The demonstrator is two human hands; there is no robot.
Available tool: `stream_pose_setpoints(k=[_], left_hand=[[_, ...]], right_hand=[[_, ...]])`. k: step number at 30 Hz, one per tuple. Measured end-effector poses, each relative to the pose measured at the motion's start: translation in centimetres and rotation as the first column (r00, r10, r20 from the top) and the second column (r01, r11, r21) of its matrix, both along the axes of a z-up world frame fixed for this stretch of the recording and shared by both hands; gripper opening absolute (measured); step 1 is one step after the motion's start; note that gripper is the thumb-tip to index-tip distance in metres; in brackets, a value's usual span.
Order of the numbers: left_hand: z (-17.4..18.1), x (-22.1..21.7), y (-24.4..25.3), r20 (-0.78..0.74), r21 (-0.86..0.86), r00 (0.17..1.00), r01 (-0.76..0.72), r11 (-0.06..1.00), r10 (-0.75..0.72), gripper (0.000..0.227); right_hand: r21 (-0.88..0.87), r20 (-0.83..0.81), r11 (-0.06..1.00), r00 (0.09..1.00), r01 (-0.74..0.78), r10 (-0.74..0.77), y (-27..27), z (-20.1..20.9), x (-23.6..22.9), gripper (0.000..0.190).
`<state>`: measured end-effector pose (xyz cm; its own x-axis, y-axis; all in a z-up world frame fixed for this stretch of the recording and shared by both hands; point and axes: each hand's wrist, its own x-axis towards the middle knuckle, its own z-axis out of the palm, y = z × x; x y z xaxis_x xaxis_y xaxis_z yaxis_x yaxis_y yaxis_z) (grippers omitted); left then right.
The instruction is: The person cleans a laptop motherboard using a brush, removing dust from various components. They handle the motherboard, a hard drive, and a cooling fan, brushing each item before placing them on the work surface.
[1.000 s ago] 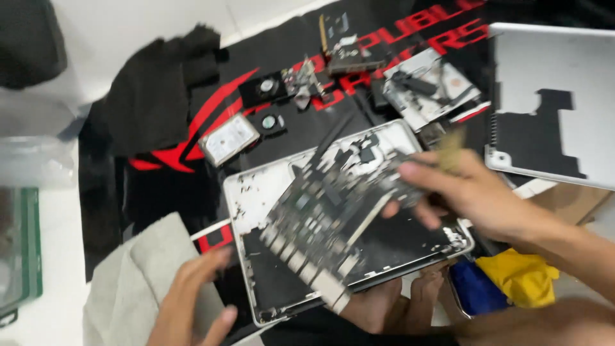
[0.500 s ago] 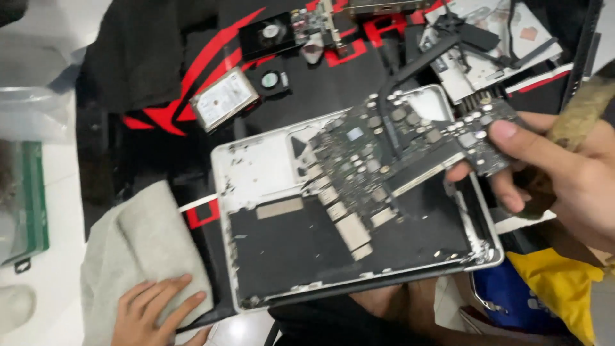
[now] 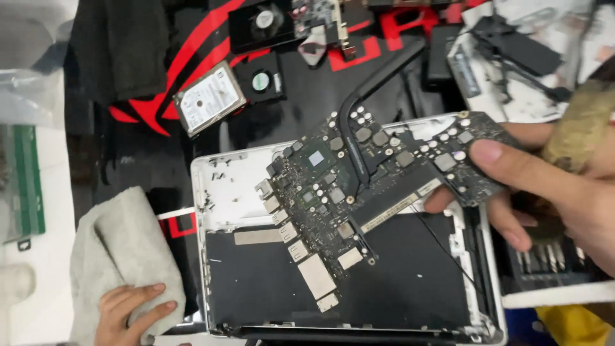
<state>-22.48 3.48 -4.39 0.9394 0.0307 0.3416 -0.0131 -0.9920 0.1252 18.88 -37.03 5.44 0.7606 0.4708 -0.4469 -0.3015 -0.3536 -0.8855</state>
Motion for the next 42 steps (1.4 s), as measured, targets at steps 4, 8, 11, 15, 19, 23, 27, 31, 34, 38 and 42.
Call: stream_pose_setpoints(k=[4,8,11,15,19,23,27,31,34,38,42], left_hand=[[-0.9,-1.9,2.0,-0.091,0.002,0.996,0.0,1.0,0.0,0.063],[-0.6,-1.0,2.3,-0.083,0.033,0.99,0.115,0.993,-0.112,0.053],[-0.3,-0.6,2.4,-0.074,0.061,0.985,0.159,0.985,-0.154,0.053],[0.0,-0.3,1.2,-0.07,0.098,0.991,0.117,0.988,-0.11,0.055],[-0.4,0.2,1.0,-0.07,0.095,0.99,0.131,0.987,-0.125,0.062],[-0.5,0.4,1.0,-0.08,0.131,0.988,0.142,0.981,-0.132,0.062],[-0.6,0.4,1.0,-0.054,0.106,0.987,0.157,0.982,-0.152,0.064],[0.1,0.7,0.9,-0.07,0.104,0.981,0.189,0.977,-0.182,0.074],[0.5,0.9,1.2,-0.122,0.039,0.977,0.182,0.982,-0.177,0.067],[1.3,1.5,0.9,-0.124,-0.023,0.97,0.207,0.978,-0.208,0.053],[1.8,1.7,0.5,-0.111,-0.036,0.972,0.203,0.979,-0.206,0.041]], right_hand=[[-0.079,-0.122,0.996,0.992,-0.046,0.036,-0.1,-2.9,2.5,0.037],[-0.122,-0.051,0.988,0.995,-0.09,0.084,1.8,-0.8,2.9,0.039],[-0.143,-0.022,0.988,0.998,-0.058,0.056,2.9,0.3,2.0,0.037],[-0.125,0.025,0.984,0.991,-0.129,0.133,2.4,-0.4,1.5,0.042],[-0.094,0.069,0.987,0.988,-0.134,0.141,0.8,-0.8,1.9,0.044],[0.066,0.122,0.969,0.966,-0.238,0.229,-0.8,-1.6,2.7,0.04],[0.081,0.119,0.984,0.981,-0.161,0.151,-0.2,-0.1,1.3,0.042],[0.068,0.108,0.993,0.99,-0.097,0.089,0.1,0.9,0.3,0.03],[0.146,0.179,0.982,0.979,-0.122,0.095,-0.8,-0.2,0.2,0.041],[0.116,0.279,0.985,0.956,-0.126,0.089,-0.4,0.1,-0.7,0.041],[0.057,0.303,0.99,0.947,-0.128,0.104,0.6,2.3,-1.3,0.036]])
